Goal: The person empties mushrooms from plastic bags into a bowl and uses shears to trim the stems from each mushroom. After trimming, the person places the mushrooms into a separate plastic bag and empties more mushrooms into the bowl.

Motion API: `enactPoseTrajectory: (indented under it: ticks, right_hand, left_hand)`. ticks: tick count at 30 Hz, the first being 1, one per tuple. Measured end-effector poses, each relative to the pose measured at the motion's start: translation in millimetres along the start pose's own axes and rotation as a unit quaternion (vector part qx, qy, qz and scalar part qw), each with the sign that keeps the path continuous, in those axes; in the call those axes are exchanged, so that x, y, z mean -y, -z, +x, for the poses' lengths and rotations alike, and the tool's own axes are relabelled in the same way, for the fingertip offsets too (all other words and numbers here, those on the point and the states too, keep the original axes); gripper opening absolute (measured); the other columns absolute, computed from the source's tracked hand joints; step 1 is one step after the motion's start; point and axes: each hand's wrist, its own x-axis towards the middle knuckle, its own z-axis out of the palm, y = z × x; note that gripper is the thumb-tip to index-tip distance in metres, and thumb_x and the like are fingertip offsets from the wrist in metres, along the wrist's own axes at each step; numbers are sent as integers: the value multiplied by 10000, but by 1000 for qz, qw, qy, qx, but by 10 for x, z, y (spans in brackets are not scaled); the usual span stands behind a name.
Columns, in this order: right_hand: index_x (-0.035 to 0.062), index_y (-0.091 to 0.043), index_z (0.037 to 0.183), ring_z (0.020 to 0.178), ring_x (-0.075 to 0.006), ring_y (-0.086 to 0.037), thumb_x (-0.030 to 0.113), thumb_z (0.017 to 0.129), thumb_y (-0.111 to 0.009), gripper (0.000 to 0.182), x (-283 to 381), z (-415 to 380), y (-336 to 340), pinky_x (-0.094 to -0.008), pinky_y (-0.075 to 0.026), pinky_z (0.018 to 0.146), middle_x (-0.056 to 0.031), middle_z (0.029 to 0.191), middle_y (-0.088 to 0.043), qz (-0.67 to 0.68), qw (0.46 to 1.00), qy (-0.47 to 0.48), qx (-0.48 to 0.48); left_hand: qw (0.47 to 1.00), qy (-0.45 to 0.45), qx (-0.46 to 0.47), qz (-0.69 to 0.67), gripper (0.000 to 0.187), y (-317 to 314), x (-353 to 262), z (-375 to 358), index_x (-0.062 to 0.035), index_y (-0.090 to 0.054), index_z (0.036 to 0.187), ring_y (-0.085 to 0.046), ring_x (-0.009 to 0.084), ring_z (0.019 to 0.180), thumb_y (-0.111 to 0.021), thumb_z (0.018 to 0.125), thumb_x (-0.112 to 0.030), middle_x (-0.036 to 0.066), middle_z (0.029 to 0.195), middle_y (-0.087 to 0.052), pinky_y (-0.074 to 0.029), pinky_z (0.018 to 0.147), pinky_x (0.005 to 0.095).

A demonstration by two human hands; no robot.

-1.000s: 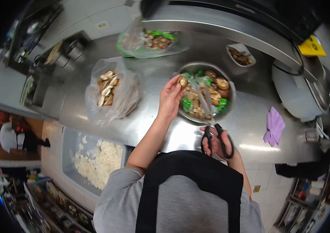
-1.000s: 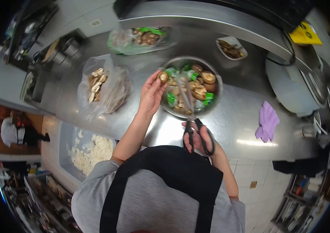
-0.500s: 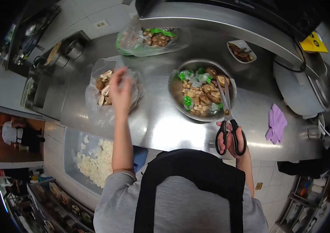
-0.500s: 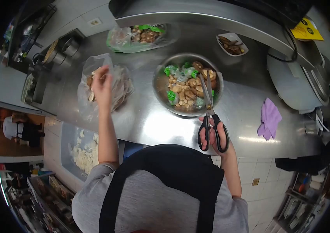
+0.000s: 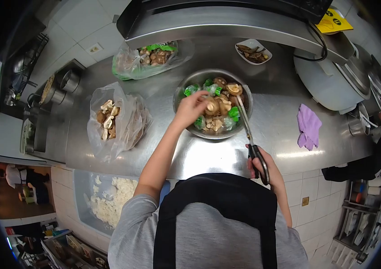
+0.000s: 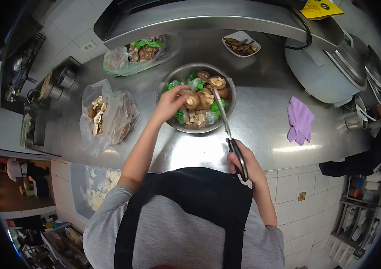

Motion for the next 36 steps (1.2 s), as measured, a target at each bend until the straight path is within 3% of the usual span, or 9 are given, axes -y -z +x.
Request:
enactPoseTrajectory:
  ticks: [2,3,5,8,17,19,26,29,36]
  right_hand:
    - [0,-418,1222,564,-125,-538,302,773,-676,600,-10,37,-70,-263,-434,497,-62,712,-544,-210,976,-30,-59]
    - [0,-418,1222,564,-125,-538,302,773,-676,600,-8,75,-122,-263,-434,497,-62,712,-544,-210,976,-30,-56]
    - [5,-428,1216,648,-192,-583,304,693,-740,679,-3,172,-266,-312,-465,579,-116,794,-580,-360,927,47,-92]
    - [-3,-432,1212,712,-251,-617,366,598,-789,801,-55,285,-385,-352,-493,638,-166,934,-604,-455,874,113,-130]
    - [-29,-398,1238,731,-277,-595,418,604,-758,856,9,390,-423,-372,-491,609,-151,866,-567,-573,793,124,-164]
    - [-51,-346,1273,743,-293,-582,433,636,-729,887,-2,414,-415,-374,-490,594,-154,831,-545,-647,726,179,-149]
    - [-128,-244,1288,681,-321,-588,405,706,-685,905,13,471,-344,-368,-500,565,-209,799,-534,-705,696,131,-44]
    - [-140,-250,1271,613,-325,-596,276,786,-614,736,20,521,-334,-376,-510,527,-216,748,-546,-716,690,100,-28]
    - [-108,-350,1195,653,-360,-613,134,758,-587,553,-26,575,-255,-414,-514,560,-224,742,-590,-693,715,79,-33]
  left_hand:
    - [955,108,-30,-273,280,76,-55,-54,-33,-504,1121,-621,172,872,-545,871,-151,102,1014,-600,-536,669,245]
    - [955,108,-33,-273,280,98,-78,-91,-33,-504,1121,-621,172,872,-545,871,-151,102,1014,-600,-536,669,245]
    - [858,133,-44,-495,289,134,-89,-169,-4,-470,1123,-598,187,925,-522,888,-166,109,1068,-557,-546,747,280]
    - [823,123,-48,-553,313,146,-51,-216,-3,-426,1140,-596,193,931,-521,888,-162,119,1067,-543,-548,761,300]
    - [856,110,-52,-502,372,79,-94,-251,3,-376,1224,-599,180,925,-469,912,-178,125,1111,-523,-538,751,273]
    - [870,116,-58,-476,384,46,-36,-229,5,-373,1247,-601,169,912,-451,919,-179,119,1103,-531,-534,737,261]
    - [883,172,-51,-433,372,-5,-39,-205,17,-409,1252,-598,130,868,-399,932,-172,96,1016,-579,-518,712,222]
    - [893,168,-57,-413,367,-30,-27,-179,20,-416,1243,-590,119,864,-404,931,-172,92,1023,-571,-519,705,220]
    - [903,186,-58,-383,362,-85,49,-126,38,-411,1233,-607,176,910,-404,941,-176,125,1077,-568,-530,752,247]
